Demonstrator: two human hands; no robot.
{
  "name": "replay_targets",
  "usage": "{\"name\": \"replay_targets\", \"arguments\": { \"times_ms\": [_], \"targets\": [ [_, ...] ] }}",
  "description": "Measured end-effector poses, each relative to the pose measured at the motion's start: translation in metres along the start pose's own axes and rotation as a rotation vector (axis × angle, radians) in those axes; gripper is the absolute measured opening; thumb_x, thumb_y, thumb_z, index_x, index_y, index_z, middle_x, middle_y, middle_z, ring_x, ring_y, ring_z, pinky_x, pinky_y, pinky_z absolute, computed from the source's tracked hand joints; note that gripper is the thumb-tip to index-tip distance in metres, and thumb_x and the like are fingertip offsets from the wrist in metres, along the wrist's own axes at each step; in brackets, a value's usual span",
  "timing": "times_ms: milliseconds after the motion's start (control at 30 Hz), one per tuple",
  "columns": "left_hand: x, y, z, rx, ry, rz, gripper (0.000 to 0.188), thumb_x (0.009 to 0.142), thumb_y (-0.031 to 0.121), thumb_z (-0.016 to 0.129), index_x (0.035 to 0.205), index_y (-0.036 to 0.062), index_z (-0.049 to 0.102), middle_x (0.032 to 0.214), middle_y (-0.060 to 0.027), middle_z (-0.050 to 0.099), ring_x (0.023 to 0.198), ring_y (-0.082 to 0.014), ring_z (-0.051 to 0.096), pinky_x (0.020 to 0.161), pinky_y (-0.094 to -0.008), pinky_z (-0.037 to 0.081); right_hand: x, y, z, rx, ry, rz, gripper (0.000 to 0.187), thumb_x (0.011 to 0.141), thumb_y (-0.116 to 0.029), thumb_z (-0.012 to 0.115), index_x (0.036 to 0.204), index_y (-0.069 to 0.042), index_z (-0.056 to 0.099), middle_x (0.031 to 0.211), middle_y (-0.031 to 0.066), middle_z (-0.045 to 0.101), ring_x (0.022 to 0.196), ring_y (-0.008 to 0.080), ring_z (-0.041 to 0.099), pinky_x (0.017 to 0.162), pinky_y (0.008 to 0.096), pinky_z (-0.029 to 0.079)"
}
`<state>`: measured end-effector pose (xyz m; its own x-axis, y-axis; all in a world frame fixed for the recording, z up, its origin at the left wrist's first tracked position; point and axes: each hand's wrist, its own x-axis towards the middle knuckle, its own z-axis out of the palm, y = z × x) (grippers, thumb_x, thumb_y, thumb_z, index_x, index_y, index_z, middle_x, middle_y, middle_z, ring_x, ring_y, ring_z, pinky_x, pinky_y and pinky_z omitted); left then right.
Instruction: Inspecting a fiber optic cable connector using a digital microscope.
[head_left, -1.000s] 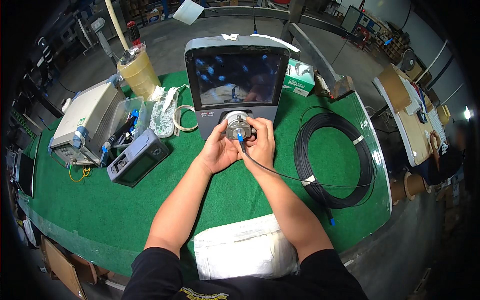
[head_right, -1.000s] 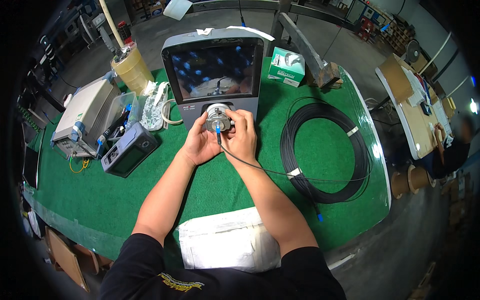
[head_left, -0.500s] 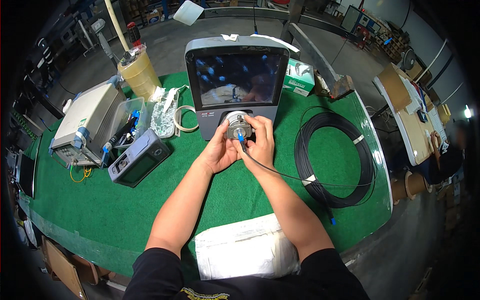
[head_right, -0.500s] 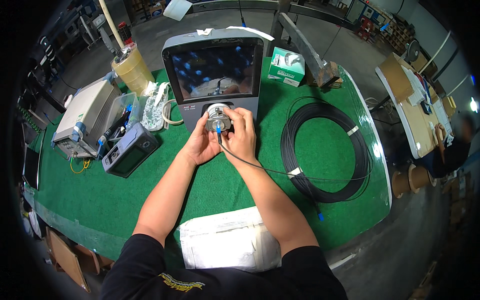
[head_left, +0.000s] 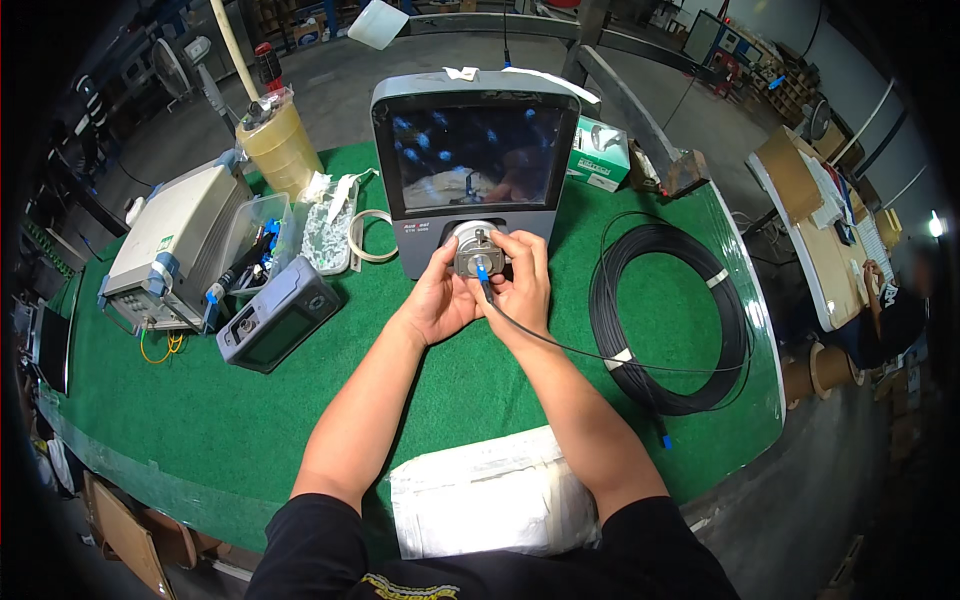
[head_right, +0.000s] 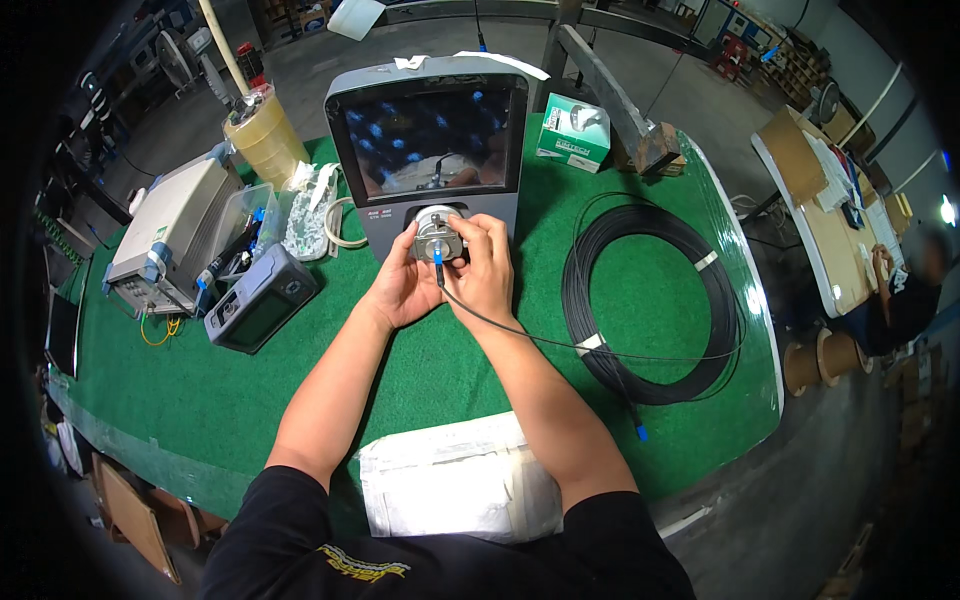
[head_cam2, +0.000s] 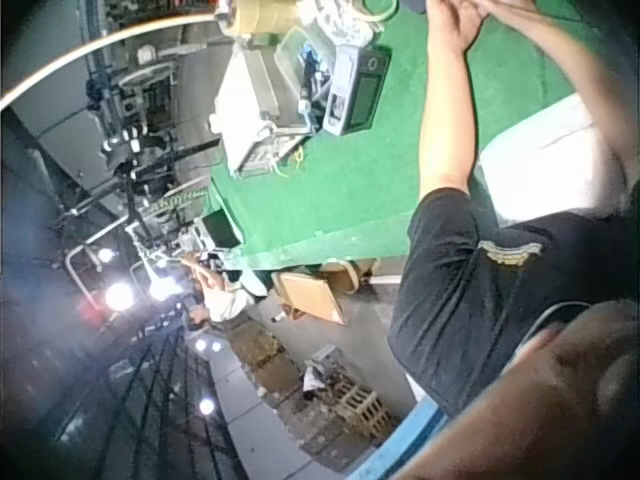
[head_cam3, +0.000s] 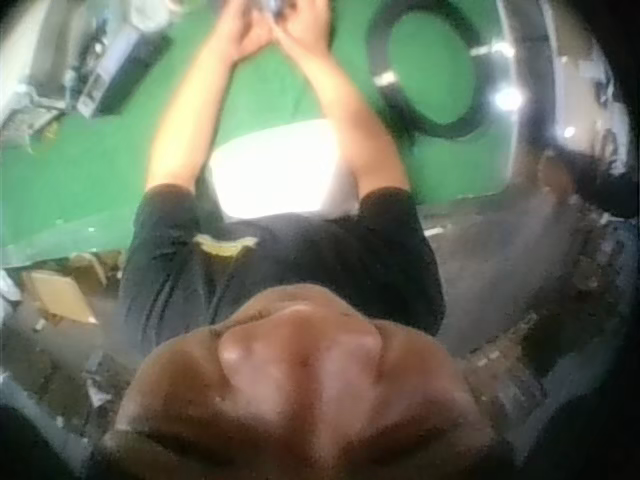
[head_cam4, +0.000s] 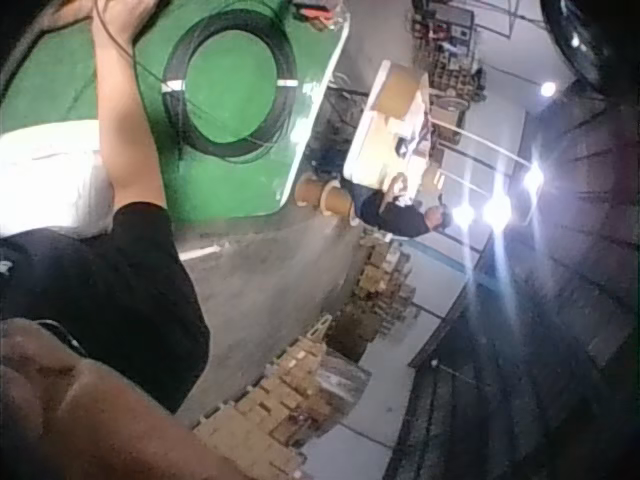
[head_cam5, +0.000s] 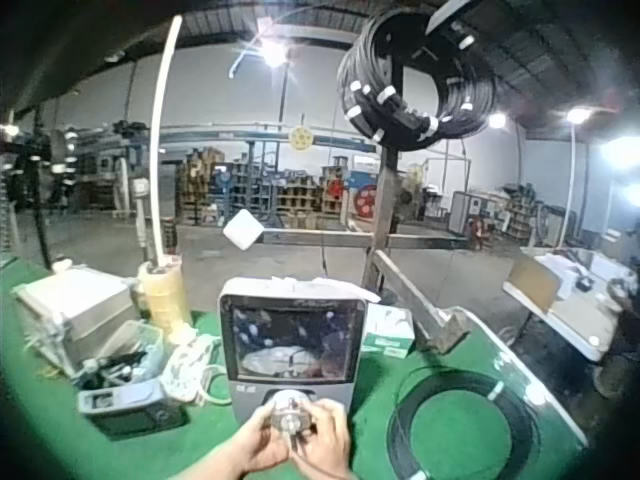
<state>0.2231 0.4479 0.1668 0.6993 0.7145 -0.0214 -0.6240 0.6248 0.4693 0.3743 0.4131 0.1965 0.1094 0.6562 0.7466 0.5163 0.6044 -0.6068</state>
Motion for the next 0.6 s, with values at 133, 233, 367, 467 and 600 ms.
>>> {"name": "replay_targets", "arguments": {
  "times_ms": [133,233,367,467,600],
  "targets": [
    [0.001,-0.004,0.004,0.006,0.095,0.032,0.069,0.104,0.065,0.044,0.131,0.0045,0.063,0.106,-0.0152,0.074,0.106,-0.0304,0.071,0.103,-0.0473,0.053,-0.002,0.001,0.000,0.024,0.015,0.033,0.062,0.070,-0.005,0.087,0.127,-0.009,0.062,0.119,0.0162,0.057,0.103,0.0362,0.065,0.082,0.0428,0.056],
    [-0.001,-0.002,0.005,0.032,0.102,0.043,0.068,0.103,0.065,0.046,0.129,0.0050,0.063,0.105,-0.0145,0.074,0.105,-0.0295,0.072,0.099,-0.0457,0.056,-0.003,0.001,0.003,-0.015,0.030,0.000,0.064,0.070,-0.006,0.087,0.128,-0.010,0.061,0.119,0.0162,0.056,0.103,0.0357,0.065,0.082,0.0420,0.057],
    [-0.001,-0.001,0.026,-0.003,0.096,0.008,0.071,0.104,0.065,0.042,0.133,0.0026,0.061,0.112,-0.0172,0.073,0.110,-0.0315,0.070,0.107,-0.0483,0.051,-0.006,-0.002,-0.001,0.072,-0.037,0.126,0.068,0.070,-0.005,0.087,0.132,-0.009,0.059,0.123,0.0166,0.055,0.105,0.0339,0.065,0.083,0.0404,0.058],
    [-0.001,0.000,0.029,0.014,0.134,-0.003,0.073,0.104,0.064,0.040,0.135,0.0010,0.060,0.117,-0.0189,0.073,0.114,-0.0327,0.069,0.110,-0.0495,0.048,-0.007,-0.002,-0.001,0.142,-0.071,0.177,0.069,0.070,-0.002,0.086,0.133,-0.008,0.057,0.125,0.0161,0.053,0.106,0.0311,0.065,0.083,0.0383,0.058],
    [-0.002,0.002,0.006,0.033,0.037,-0.008,0.071,0.104,0.063,0.041,0.135,0.0022,0.061,0.116,-0.0174,0.073,0.111,-0.0314,0.070,0.108,-0.0490,0.049,-0.004,0.002,0.002,0.016,-0.013,0.035,0.064,0.071,-0.008,0.087,0.130,-0.010,0.060,0.121,0.0184,0.056,0.105,0.0379,0.064,0.085,0.0434,0.056]
  ]
}}
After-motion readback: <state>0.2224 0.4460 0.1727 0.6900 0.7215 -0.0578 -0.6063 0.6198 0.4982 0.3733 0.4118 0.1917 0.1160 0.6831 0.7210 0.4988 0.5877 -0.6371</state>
